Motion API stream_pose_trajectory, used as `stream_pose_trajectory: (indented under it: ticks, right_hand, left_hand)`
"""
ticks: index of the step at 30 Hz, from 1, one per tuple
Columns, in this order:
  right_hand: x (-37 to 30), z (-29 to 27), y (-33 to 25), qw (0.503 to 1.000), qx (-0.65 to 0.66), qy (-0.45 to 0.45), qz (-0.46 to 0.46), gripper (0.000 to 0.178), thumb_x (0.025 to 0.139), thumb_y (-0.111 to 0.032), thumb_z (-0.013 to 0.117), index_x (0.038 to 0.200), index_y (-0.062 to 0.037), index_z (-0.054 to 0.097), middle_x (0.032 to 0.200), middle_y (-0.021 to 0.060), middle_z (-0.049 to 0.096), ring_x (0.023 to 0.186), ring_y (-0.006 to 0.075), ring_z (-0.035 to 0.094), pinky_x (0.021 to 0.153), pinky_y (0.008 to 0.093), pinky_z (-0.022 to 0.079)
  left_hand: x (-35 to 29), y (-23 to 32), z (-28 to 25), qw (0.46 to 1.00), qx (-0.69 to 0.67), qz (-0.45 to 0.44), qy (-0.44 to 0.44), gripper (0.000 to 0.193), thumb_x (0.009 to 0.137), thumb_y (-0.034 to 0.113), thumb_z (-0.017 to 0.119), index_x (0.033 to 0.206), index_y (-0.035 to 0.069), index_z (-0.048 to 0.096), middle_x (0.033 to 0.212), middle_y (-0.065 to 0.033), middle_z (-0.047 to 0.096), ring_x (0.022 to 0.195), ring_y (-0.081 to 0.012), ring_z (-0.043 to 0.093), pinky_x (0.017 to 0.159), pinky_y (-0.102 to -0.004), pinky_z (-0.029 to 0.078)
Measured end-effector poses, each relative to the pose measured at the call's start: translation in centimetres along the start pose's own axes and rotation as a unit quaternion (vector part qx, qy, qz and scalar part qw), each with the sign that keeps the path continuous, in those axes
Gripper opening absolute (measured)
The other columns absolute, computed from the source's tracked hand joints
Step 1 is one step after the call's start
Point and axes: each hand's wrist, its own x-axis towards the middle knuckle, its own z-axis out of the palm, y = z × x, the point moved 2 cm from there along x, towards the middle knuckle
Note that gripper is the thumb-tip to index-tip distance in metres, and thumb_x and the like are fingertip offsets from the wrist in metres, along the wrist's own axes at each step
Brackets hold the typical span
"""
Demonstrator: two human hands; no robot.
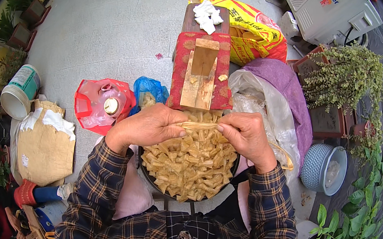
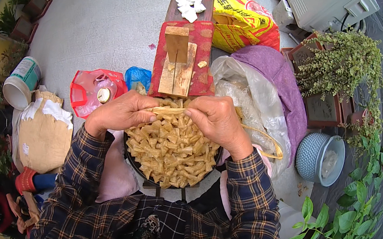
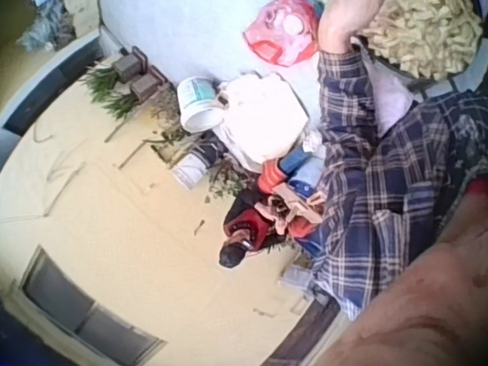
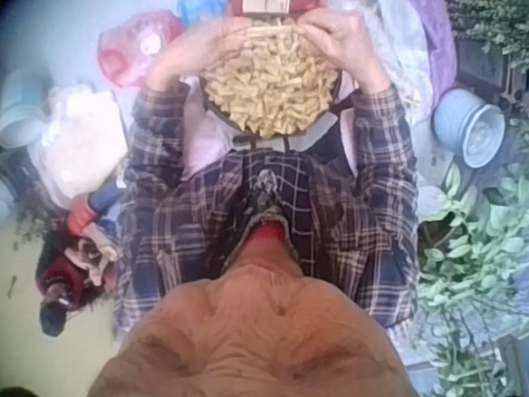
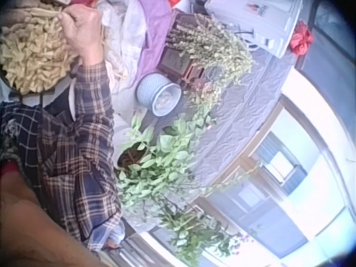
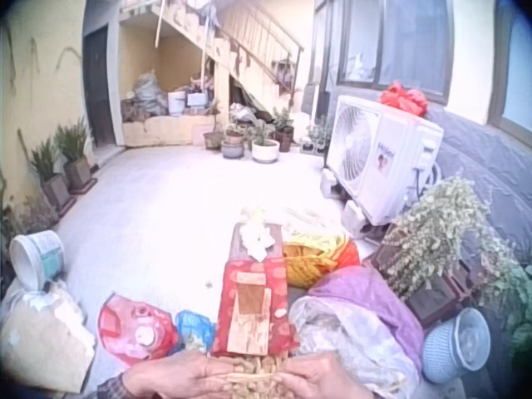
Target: The person tears dried vegetable strips by hand into smaller pieces and places them into a large pot. The person then pours the contents into a sack and shakes the pot to empty it.
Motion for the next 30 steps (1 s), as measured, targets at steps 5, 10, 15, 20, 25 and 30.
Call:
stream_pose_trajectory:
  ticks: [5,10,15,20,25,30]
  right_hand:
    - [3.4,0.5,2.4,0.987,-0.027,0.153,0.046,0.01,0.077,-0.009,0.062,0.072,0.0,0.061,0.061,0.0133,0.057,0.052,0.0257,0.057,0.049,0.0327,0.043]
    - [5.3,1.8,3.9,0.974,-0.063,0.205,0.075,0.014,0.077,-0.015,0.061,0.07,-0.0032,0.061,0.062,0.0149,0.058,0.055,0.0307,0.058,0.052,0.0374,0.045]
    - [5.6,2.3,5.0,0.965,-0.207,0.095,0.127,0.013,0.076,-0.016,0.061,0.069,-0.0053,0.063,0.066,0.0176,0.059,0.061,0.0352,0.059,0.056,0.0424,0.046]
    - [4.1,2.0,5.5,0.977,-0.072,0.115,0.166,0.024,0.08,-0.02,0.06,0.064,-0.0018,0.06,0.058,0.0092,0.059,0.054,0.0242,0.057,0.051,0.0359,0.044]
    - [2.5,6.0,1.7,0.81,0.5,-0.027,0.306,0.032,0.091,-0.024,0.053,0.068,-0.0019,0.055,0.055,-0.0052,0.045,0.046,0.0043,0.038,0.04,0.0192,0.028]
    - [2.8,6.5,-0.5,0.782,0.55,-0.117,0.267,0.023,0.093,-0.023,0.049,0.083,-0.003,0.055,0.057,-0.0064,0.041,0.044,0.0022,0.032,0.04,0.0171,0.025]
  left_hand:
    - [3.8,-0.6,-1.2,0.949,0.166,-0.054,0.263,0.015,0.081,0.024,0.06,0.083,0.009,0.058,0.068,-0.0129,0.059,0.065,-0.0342,0.058,0.054,-0.0419,0.043]
    - [5.3,-2.4,-1.9,0.914,0.2,-0.049,0.348,0.014,0.079,0.023,0.062,0.085,0.011,0.059,0.068,-0.0124,0.061,0.067,-0.0343,0.06,0.056,-0.0435,0.045]
    - [5.4,-2.4,-1.9,0.928,0.211,-0.093,0.293,0.016,0.079,0.021,0.064,0.089,0.009,0.062,0.067,-0.0119,0.062,0.061,-0.0287,0.06,0.056,-0.0384,0.045]
    - [3.0,-1.1,-0.3,0.953,0.229,-0.095,0.173,0.029,0.08,0.035,0.06,0.091,0.008,0.065,0.069,-0.0141,0.062,0.069,-0.0334,0.061,0.059,-0.0415,0.047]
    - [3.0,0.0,4.3,0.943,-0.214,-0.028,0.255,0.048,0.095,0.04,0.038,0.108,-0.003,0.056,0.082,-0.0128,0.063,0.079,-0.0218,0.062,0.068,-0.0341,0.049]
    - [3.4,1.5,2.2,0.696,-0.619,0.069,0.357,0.037,0.099,0.036,0.031,0.076,0.01,0.045,0.063,0.0009,0.043,0.067,-0.0131,0.048,0.062,-0.027,0.045]
